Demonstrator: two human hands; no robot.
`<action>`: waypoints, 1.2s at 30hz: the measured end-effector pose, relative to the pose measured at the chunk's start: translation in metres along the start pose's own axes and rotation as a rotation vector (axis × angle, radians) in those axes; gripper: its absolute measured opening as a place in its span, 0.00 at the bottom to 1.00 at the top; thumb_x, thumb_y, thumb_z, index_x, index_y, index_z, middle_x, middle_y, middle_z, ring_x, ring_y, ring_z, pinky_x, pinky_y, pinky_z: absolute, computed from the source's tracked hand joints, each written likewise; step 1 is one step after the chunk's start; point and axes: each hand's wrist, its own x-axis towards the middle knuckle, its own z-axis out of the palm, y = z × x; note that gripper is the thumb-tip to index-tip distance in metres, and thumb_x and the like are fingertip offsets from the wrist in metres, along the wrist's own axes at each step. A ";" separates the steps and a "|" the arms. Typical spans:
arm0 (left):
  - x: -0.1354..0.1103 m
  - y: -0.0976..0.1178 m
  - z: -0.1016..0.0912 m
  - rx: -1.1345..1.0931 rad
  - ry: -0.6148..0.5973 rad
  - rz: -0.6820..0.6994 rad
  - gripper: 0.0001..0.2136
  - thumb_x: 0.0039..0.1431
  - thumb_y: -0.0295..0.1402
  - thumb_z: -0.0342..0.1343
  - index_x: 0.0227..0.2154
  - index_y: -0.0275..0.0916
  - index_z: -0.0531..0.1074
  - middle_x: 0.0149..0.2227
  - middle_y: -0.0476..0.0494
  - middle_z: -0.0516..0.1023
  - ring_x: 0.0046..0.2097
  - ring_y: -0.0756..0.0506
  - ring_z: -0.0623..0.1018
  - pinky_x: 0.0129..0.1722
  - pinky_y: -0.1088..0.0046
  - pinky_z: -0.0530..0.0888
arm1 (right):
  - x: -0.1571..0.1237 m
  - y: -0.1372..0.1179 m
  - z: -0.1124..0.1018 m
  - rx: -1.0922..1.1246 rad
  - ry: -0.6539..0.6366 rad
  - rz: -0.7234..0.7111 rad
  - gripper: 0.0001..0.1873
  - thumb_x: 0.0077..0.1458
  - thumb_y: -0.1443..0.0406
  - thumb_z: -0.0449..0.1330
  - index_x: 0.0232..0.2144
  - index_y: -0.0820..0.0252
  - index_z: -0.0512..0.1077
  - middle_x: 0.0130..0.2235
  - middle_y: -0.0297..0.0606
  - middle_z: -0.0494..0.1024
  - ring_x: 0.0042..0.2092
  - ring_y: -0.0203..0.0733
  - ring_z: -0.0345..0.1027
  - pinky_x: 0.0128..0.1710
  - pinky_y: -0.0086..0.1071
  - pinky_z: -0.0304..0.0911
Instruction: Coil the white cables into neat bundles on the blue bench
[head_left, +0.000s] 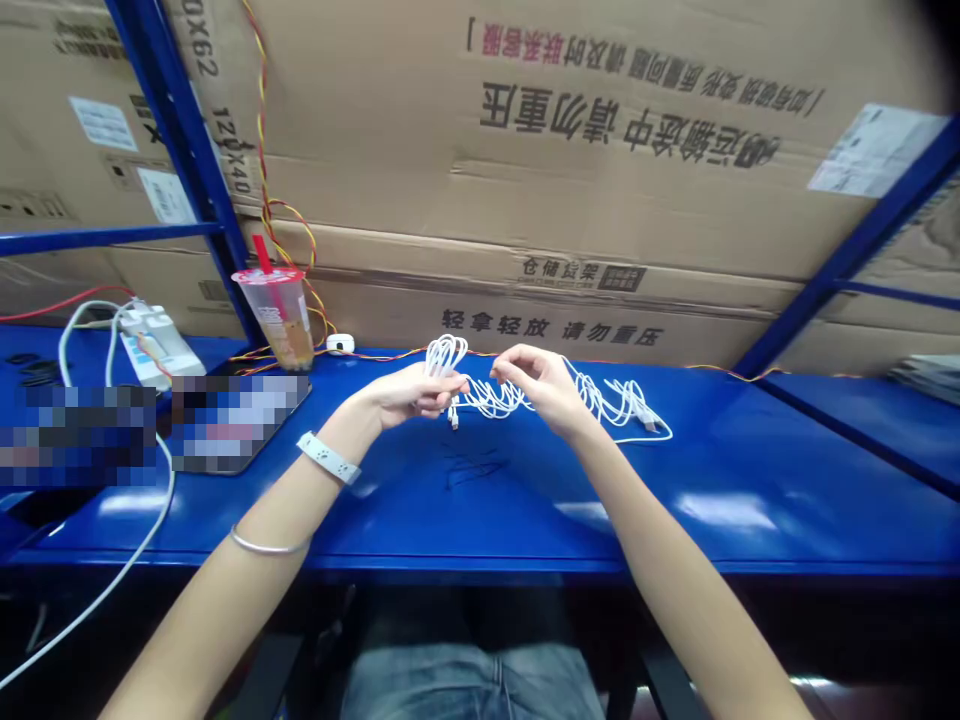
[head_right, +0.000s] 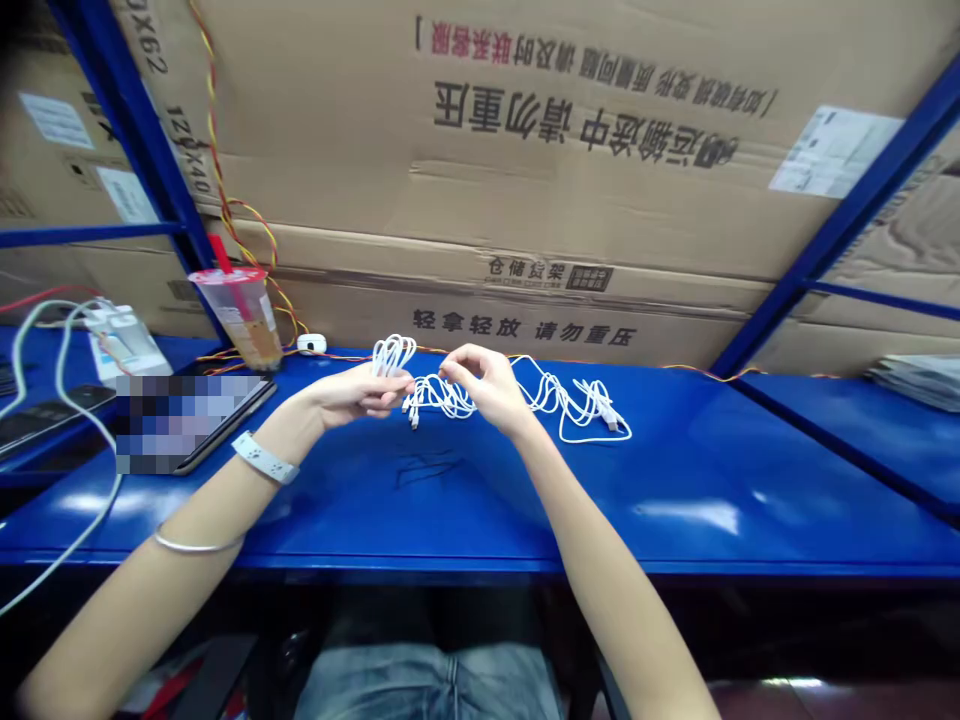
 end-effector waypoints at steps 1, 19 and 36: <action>0.000 0.000 0.001 0.010 0.011 -0.002 0.09 0.53 0.33 0.64 0.28 0.31 0.74 0.16 0.55 0.61 0.18 0.60 0.52 0.17 0.83 0.53 | 0.000 0.000 0.000 -0.017 0.005 0.004 0.14 0.53 0.55 0.62 0.27 0.61 0.73 0.29 0.38 0.77 0.32 0.38 0.69 0.35 0.32 0.63; 0.015 -0.007 -0.003 -0.420 0.171 0.061 0.19 0.63 0.47 0.50 0.43 0.34 0.69 0.24 0.48 0.69 0.22 0.53 0.70 0.23 0.77 0.69 | -0.073 0.006 0.001 -0.290 -0.210 0.163 0.08 0.55 0.62 0.61 0.29 0.59 0.78 0.35 0.38 0.80 0.37 0.42 0.71 0.39 0.34 0.63; 0.023 -0.021 0.016 -0.394 0.187 0.019 0.15 0.67 0.39 0.45 0.43 0.34 0.70 0.34 0.37 0.80 0.31 0.46 0.81 0.32 0.70 0.78 | -0.026 0.015 0.015 -0.319 0.162 0.143 0.11 0.57 0.60 0.57 0.36 0.58 0.77 0.36 0.39 0.81 0.37 0.43 0.72 0.39 0.35 0.64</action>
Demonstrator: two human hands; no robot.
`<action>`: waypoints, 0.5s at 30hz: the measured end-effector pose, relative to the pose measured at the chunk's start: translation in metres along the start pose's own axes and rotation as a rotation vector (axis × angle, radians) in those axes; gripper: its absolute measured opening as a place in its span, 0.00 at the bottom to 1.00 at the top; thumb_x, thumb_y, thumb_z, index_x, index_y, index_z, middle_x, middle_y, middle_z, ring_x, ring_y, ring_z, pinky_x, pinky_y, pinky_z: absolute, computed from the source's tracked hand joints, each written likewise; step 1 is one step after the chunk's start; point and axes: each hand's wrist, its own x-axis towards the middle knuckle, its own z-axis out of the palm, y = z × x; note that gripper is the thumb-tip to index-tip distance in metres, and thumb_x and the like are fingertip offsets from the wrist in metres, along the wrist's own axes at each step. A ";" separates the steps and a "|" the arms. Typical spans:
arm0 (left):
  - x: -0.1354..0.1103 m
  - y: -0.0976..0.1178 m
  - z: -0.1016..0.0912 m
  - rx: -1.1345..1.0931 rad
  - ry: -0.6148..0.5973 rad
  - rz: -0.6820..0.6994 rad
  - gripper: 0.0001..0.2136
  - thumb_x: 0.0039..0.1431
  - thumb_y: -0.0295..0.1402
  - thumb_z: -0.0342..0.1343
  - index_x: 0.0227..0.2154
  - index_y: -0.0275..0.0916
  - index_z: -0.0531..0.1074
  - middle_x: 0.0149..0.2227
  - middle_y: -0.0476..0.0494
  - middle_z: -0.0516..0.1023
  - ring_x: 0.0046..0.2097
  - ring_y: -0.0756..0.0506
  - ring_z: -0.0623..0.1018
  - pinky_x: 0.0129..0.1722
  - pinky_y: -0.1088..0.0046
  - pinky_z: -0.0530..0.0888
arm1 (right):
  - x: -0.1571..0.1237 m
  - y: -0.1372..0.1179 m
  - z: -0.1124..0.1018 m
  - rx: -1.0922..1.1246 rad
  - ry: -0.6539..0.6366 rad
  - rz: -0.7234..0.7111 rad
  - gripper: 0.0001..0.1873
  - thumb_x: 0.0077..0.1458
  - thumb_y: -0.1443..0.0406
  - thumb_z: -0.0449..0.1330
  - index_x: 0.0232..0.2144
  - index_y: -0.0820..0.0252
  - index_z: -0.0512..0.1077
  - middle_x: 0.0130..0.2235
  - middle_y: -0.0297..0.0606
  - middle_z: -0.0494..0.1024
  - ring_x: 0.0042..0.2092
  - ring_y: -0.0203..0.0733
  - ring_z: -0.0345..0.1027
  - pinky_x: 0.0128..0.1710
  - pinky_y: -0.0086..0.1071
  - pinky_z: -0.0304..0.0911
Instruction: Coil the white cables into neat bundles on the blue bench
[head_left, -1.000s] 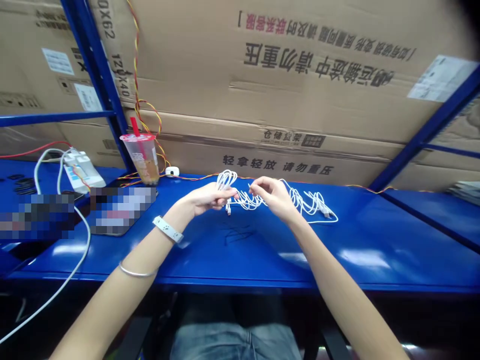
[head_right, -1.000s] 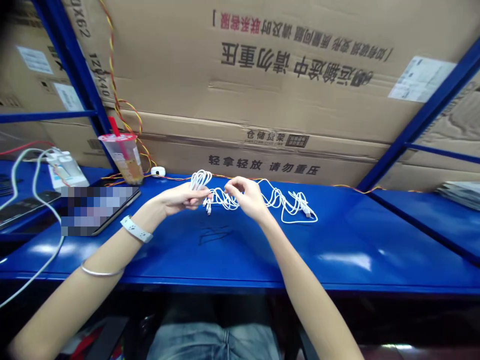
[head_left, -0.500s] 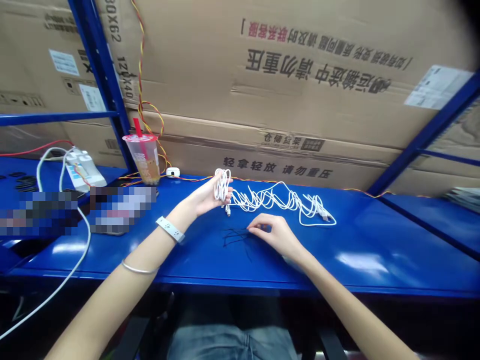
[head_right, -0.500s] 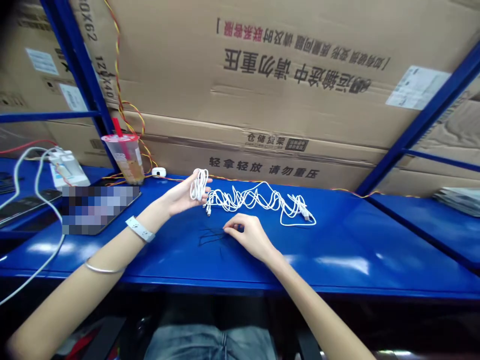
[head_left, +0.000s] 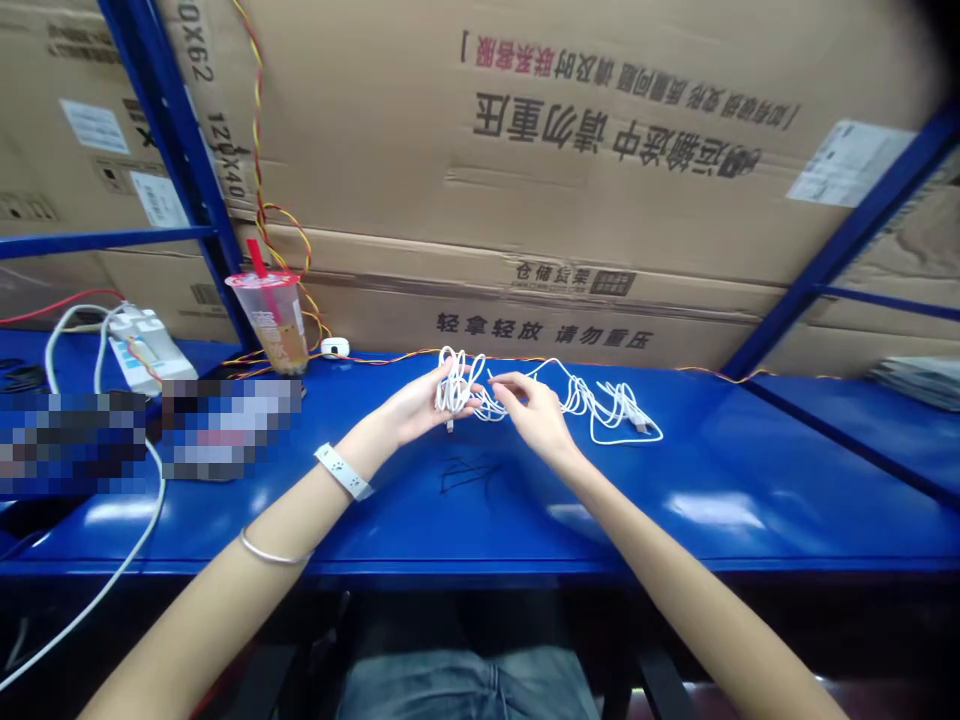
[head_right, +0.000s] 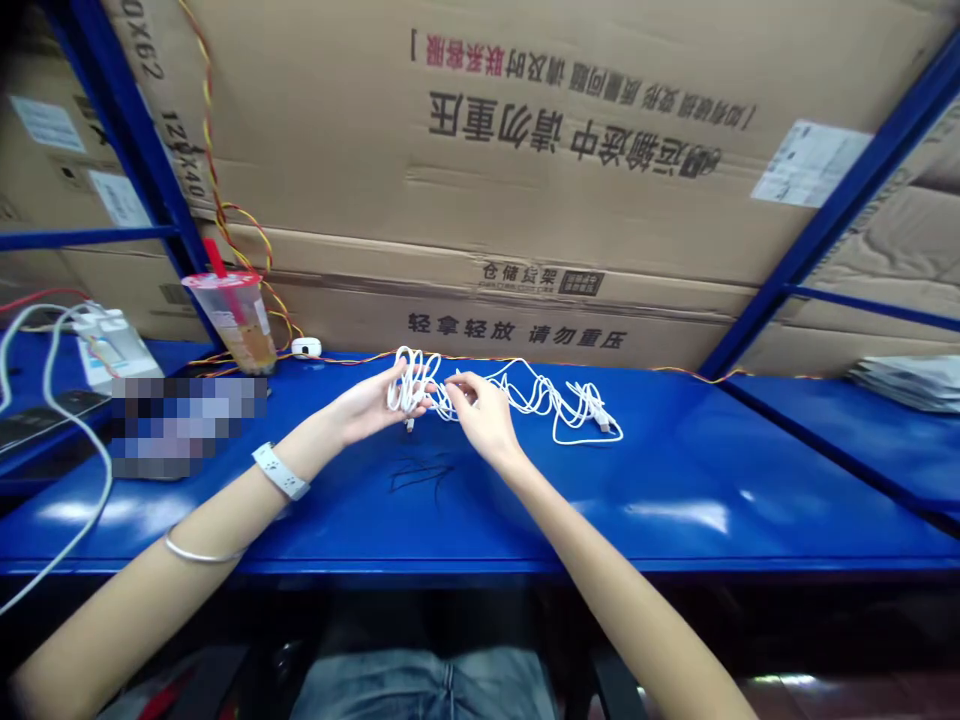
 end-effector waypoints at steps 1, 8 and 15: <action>0.000 -0.002 0.001 0.011 -0.008 -0.002 0.15 0.67 0.39 0.45 0.45 0.34 0.69 0.34 0.37 0.80 0.31 0.46 0.81 0.33 0.70 0.78 | 0.005 -0.001 0.002 0.074 -0.027 0.032 0.12 0.56 0.59 0.58 0.36 0.59 0.76 0.36 0.39 0.81 0.38 0.43 0.72 0.40 0.35 0.65; -0.002 -0.009 0.006 0.052 -0.053 0.043 0.16 0.66 0.38 0.47 0.48 0.32 0.69 0.41 0.31 0.80 0.40 0.42 0.82 0.42 0.63 0.79 | 0.017 0.002 0.007 0.355 -0.036 0.140 0.13 0.52 0.55 0.61 0.28 0.59 0.71 0.31 0.38 0.77 0.36 0.43 0.73 0.35 0.33 0.68; 0.010 0.007 -0.004 -0.028 0.016 0.078 0.21 0.65 0.41 0.50 0.54 0.32 0.65 0.50 0.24 0.76 0.48 0.38 0.80 0.48 0.58 0.77 | 0.023 0.006 -0.053 0.517 -0.024 0.324 0.13 0.59 0.56 0.56 0.29 0.58 0.62 0.33 0.40 0.77 0.30 0.38 0.75 0.28 0.32 0.71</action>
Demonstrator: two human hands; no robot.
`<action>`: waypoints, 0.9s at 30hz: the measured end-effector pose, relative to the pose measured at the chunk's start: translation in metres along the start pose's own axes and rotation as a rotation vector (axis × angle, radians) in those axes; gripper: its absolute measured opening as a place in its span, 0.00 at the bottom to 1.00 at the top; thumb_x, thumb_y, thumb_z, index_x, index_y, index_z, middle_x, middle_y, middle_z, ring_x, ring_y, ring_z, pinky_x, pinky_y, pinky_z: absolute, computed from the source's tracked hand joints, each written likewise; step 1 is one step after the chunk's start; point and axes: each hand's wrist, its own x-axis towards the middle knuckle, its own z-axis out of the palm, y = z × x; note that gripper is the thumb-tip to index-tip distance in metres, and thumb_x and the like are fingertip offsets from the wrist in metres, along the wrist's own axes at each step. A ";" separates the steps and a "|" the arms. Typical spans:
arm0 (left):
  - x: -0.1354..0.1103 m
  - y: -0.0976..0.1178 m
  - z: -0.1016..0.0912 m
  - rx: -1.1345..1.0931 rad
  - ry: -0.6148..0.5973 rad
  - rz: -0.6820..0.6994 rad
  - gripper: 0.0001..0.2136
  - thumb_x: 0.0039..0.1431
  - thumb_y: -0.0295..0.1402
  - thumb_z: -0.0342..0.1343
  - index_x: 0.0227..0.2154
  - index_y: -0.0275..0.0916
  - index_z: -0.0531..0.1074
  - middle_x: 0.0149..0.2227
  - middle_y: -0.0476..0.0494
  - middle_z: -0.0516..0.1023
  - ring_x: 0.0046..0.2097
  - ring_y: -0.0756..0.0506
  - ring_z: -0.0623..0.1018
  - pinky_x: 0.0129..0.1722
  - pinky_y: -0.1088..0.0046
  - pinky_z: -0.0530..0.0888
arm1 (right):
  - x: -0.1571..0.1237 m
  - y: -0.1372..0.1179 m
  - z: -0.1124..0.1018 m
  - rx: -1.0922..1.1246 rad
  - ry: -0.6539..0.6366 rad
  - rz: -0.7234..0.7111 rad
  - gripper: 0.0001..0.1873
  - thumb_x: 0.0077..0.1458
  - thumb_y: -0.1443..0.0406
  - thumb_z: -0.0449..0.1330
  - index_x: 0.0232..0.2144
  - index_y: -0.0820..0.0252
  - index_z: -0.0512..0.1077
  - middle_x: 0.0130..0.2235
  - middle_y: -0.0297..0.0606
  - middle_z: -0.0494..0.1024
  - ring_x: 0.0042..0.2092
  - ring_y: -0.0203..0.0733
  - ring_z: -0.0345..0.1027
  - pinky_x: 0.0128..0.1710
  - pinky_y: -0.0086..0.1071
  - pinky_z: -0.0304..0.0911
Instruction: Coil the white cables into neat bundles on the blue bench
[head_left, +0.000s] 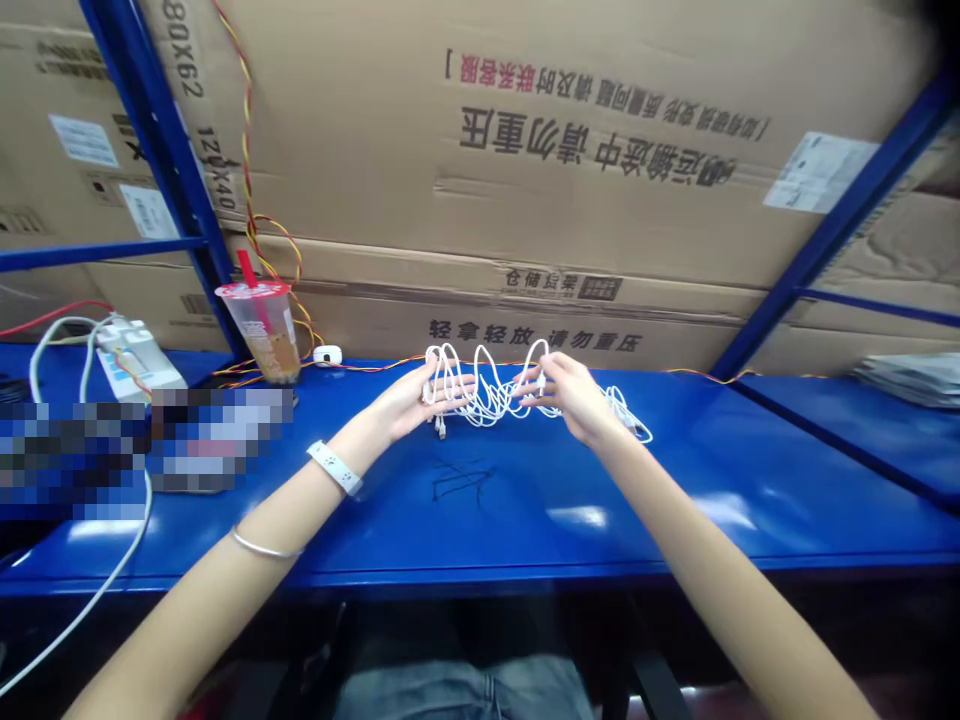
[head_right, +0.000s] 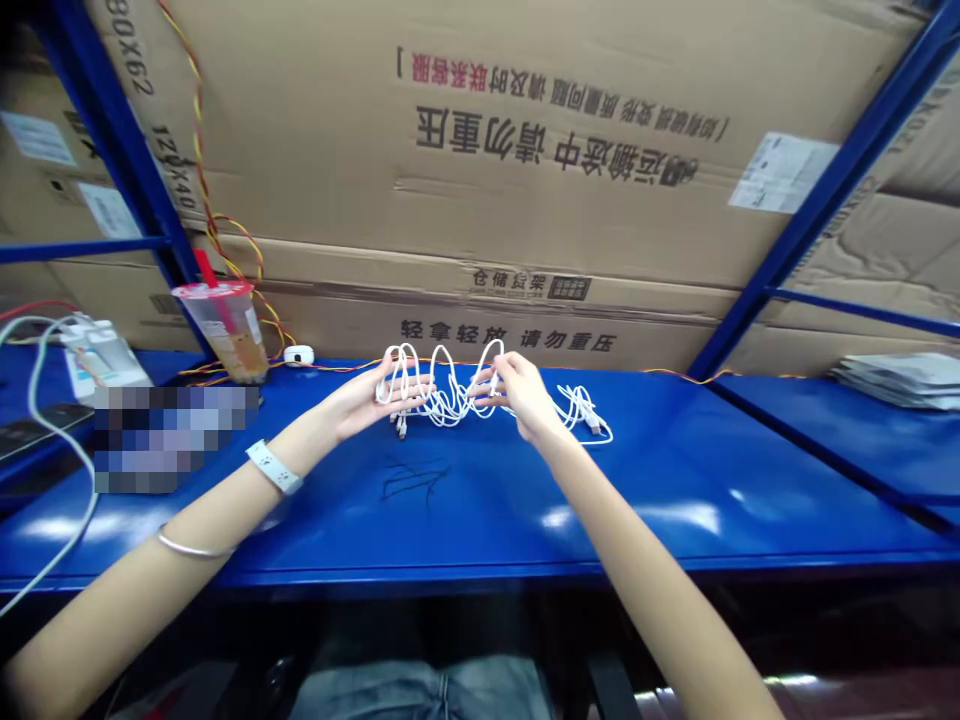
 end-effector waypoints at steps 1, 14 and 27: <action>0.003 0.002 -0.003 -0.014 0.008 -0.003 0.21 0.65 0.40 0.50 0.55 0.32 0.64 0.51 0.24 0.75 0.49 0.38 0.80 0.48 0.59 0.77 | 0.000 -0.005 -0.012 0.003 0.019 0.019 0.12 0.60 0.58 0.55 0.29 0.58 0.61 0.33 0.40 0.78 0.29 0.38 0.75 0.26 0.30 0.70; 0.038 0.005 -0.016 0.051 0.256 0.006 0.14 0.65 0.32 0.47 0.49 0.33 0.69 0.46 0.30 0.79 0.39 0.42 0.82 0.40 0.65 0.79 | 0.019 0.005 -0.147 -0.126 0.352 0.133 0.08 0.62 0.71 0.48 0.30 0.58 0.59 0.27 0.39 0.79 0.24 0.41 0.76 0.24 0.30 0.70; 0.039 -0.012 -0.036 0.740 0.525 0.158 0.05 0.45 0.28 0.64 0.27 0.34 0.76 0.28 0.41 0.79 0.34 0.44 0.79 0.35 0.71 0.74 | 0.028 0.066 -0.184 -0.845 0.504 0.208 0.09 0.55 0.63 0.57 0.27 0.63 0.73 0.25 0.43 0.78 0.25 0.40 0.71 0.28 0.31 0.66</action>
